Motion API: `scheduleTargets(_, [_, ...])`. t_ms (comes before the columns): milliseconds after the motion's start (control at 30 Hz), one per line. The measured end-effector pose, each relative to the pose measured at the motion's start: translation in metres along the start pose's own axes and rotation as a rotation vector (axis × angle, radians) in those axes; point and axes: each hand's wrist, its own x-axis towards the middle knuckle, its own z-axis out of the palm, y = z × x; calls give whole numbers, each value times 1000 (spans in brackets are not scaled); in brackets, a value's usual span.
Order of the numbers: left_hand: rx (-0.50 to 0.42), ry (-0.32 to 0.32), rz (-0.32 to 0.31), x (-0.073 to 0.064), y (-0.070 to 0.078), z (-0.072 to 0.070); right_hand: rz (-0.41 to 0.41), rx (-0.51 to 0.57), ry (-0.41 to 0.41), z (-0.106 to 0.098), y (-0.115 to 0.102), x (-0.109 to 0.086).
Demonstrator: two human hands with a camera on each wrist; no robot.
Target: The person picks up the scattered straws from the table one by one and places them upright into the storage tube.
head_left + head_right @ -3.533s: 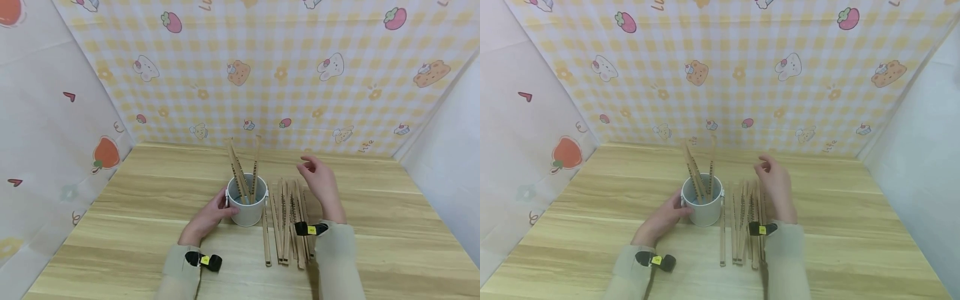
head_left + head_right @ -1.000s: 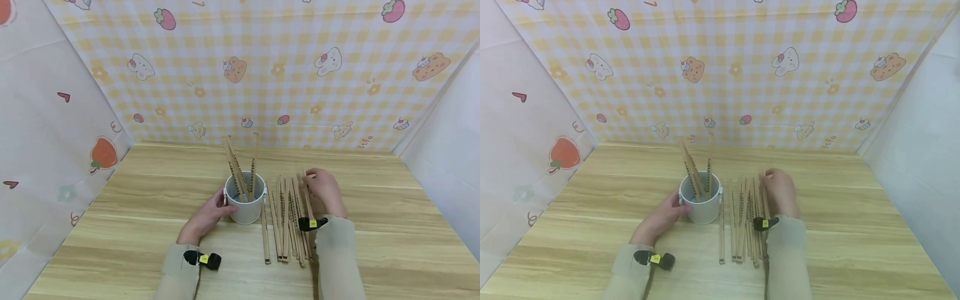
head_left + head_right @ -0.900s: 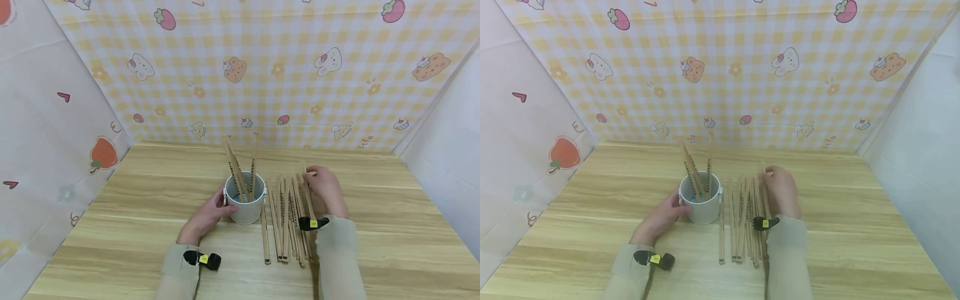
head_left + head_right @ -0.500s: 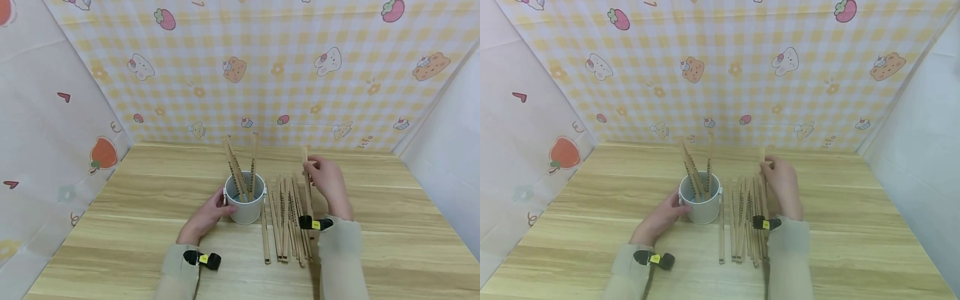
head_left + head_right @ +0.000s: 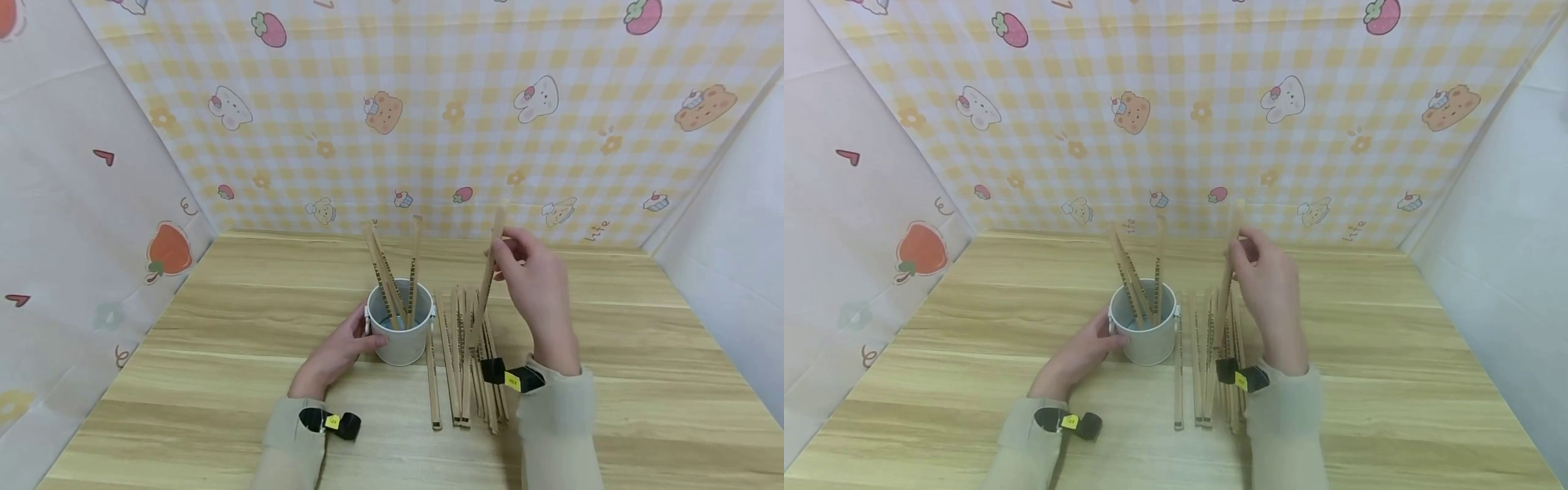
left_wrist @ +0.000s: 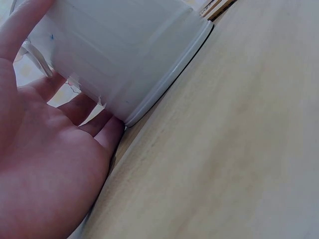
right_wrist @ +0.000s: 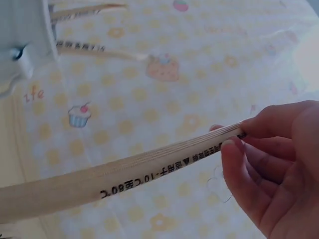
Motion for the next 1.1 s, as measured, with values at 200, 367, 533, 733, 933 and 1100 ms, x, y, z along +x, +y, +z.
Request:
scheduleTargets(200, [10, -11, -16, -5, 12, 4, -111, 182, 169, -4, -20, -7])
scheduleTargets(367, [11, -13, -22, -8, 20, 8, -170, 330, 240, -10, -40, -15])
scheduleTargets(533, [-4, -12, -16, -4, 11, 4, -224, 502, 227, -11, -65, -25])
scheduleTargets(733, [-8, 1, 1, -2, 2, 0, -301, 569, 218, -5, -78, -30])
scheduleTargets(933, [4, -5, 10, -2, 2, 0, -319, 508, 190, 2, -74, -29])
scheduleTargets(1100, [-9, -15, 14, -2, 3, 0, -296, 452, 129, 18, -56, -23])
